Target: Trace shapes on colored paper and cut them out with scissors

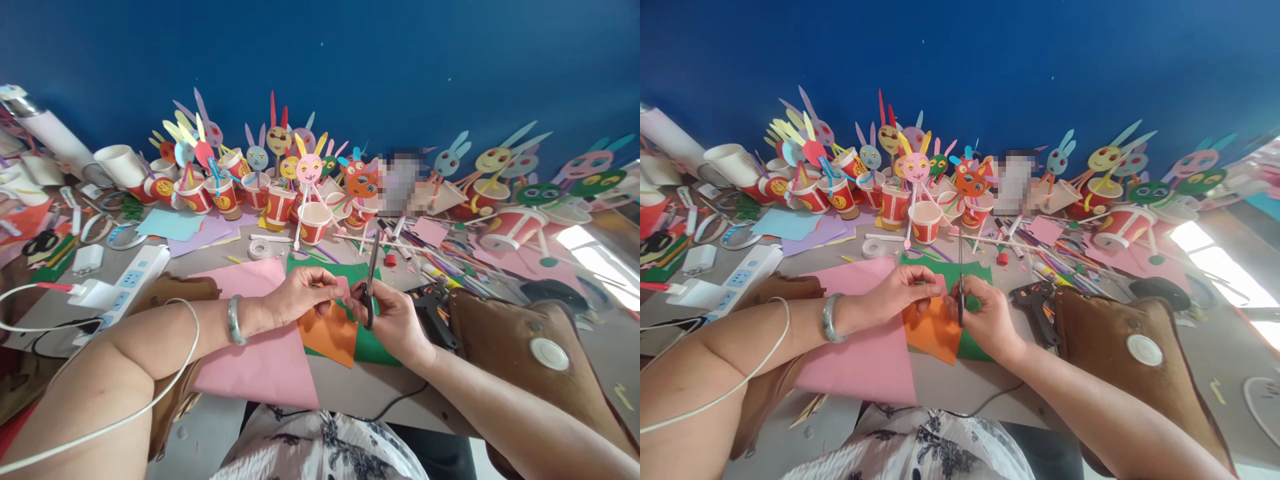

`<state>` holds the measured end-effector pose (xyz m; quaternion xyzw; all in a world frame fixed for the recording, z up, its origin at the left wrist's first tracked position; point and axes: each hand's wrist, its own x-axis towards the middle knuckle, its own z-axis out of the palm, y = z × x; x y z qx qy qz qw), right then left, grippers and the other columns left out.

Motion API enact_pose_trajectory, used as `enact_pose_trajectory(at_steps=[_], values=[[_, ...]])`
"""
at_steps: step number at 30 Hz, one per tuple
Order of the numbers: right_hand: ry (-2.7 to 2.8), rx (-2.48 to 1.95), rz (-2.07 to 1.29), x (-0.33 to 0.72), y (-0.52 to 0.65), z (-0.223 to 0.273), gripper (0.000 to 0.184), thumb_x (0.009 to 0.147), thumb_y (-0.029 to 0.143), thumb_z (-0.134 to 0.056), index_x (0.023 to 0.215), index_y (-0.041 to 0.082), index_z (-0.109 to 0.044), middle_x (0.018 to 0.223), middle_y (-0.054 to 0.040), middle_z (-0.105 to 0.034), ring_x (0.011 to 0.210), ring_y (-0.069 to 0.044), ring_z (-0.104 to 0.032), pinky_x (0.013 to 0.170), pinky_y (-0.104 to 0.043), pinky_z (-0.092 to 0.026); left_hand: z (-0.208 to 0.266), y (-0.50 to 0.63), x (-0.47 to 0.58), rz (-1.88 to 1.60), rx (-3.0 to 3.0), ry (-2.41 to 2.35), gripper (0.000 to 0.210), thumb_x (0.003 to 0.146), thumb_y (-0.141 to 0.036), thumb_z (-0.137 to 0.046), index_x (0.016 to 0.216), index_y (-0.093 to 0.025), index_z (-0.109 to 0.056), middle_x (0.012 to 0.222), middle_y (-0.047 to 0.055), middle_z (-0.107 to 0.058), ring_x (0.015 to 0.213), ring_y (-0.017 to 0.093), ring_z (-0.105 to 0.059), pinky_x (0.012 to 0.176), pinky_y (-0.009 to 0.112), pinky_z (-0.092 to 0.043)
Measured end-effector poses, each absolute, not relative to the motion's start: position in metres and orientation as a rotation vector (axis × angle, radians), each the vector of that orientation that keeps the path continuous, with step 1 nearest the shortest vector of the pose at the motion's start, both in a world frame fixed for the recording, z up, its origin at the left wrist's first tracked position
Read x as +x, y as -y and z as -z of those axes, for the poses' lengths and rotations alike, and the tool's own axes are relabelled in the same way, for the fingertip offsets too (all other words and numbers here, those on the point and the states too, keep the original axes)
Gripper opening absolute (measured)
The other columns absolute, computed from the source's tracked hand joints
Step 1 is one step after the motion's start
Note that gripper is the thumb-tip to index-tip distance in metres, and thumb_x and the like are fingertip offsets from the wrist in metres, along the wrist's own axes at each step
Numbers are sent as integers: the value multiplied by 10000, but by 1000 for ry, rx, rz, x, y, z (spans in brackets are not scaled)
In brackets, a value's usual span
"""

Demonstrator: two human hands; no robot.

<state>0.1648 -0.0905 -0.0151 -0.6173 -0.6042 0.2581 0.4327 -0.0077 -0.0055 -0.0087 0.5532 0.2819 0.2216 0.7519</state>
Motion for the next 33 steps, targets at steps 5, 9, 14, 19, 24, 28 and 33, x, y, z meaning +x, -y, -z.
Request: enact_pose_trajectory(at_steps=[5, 9, 14, 19, 24, 28, 33], values=[[1501, -1520, -647, 165, 91, 17, 264, 766, 406, -753, 673, 206, -609, 706, -18, -645, 636, -156, -566, 595, -274, -452, 11, 4, -8, -530, 1217, -628, 380, 713, -473, -770, 765, -124, -628, 517, -34, -547, 486, 70, -502, 507, 202, -391], [1485, -1519, -643, 166, 90, 18, 259, 775, 412, -731, 697, 195, -612, 674, -3, -628, 605, -143, -551, 571, -260, -448, 10, 4, -7, -524, 1212, -631, 382, 694, -470, -783, 760, -118, -649, 525, -31, -549, 492, 70, -500, 511, 205, -384], [1458, -1520, -658, 167, 88, 17, 281, 784, 443, -703, 715, 181, -628, 684, -12, -621, 602, -143, -540, 572, -262, -447, 8, 4, -7, -531, 1229, -616, 387, 696, -479, -778, 747, -113, -661, 533, -24, -550, 489, 69, -495, 509, 209, -380], [1468, -1525, -655, 168, 89, 17, 283, 787, 441, -710, 706, 189, -613, 640, 9, -591, 562, -124, -506, 538, -246, -423, 5, 5, -8, -509, 1215, -624, 402, 687, -490, -780, 761, -115, -660, 525, -29, -542, 483, 71, -484, 492, 208, -399], [1491, -1518, -631, 168, 90, 19, 263, 784, 416, -729, 712, 195, -605, 634, 14, -584, 563, -124, -501, 546, -249, -427, 3, 7, -8, -508, 1235, -655, 410, 686, -508, -777, 730, -122, -646, 503, -34, -536, 460, 71, -483, 471, 205, -399], [1479, -1509, -630, 168, 90, 19, 264, 785, 410, -730, 712, 191, -601, 657, 8, -585, 595, -129, -504, 563, -250, -427, 3, 6, -8, -528, 1268, -656, 402, 705, -506, -765, 725, -118, -661, 508, -29, -534, 474, 68, -485, 471, 197, -382], [1455, -1508, -687, 169, 89, 19, 272, 784, 423, -721, 716, 186, -606, 660, 5, -583, 591, -127, -495, 547, -245, -418, 4, 6, -7, -519, 1241, -632, 392, 698, -492, -775, 752, -122, -657, 516, -30, -541, 473, 71, -489, 481, 201, -391]])
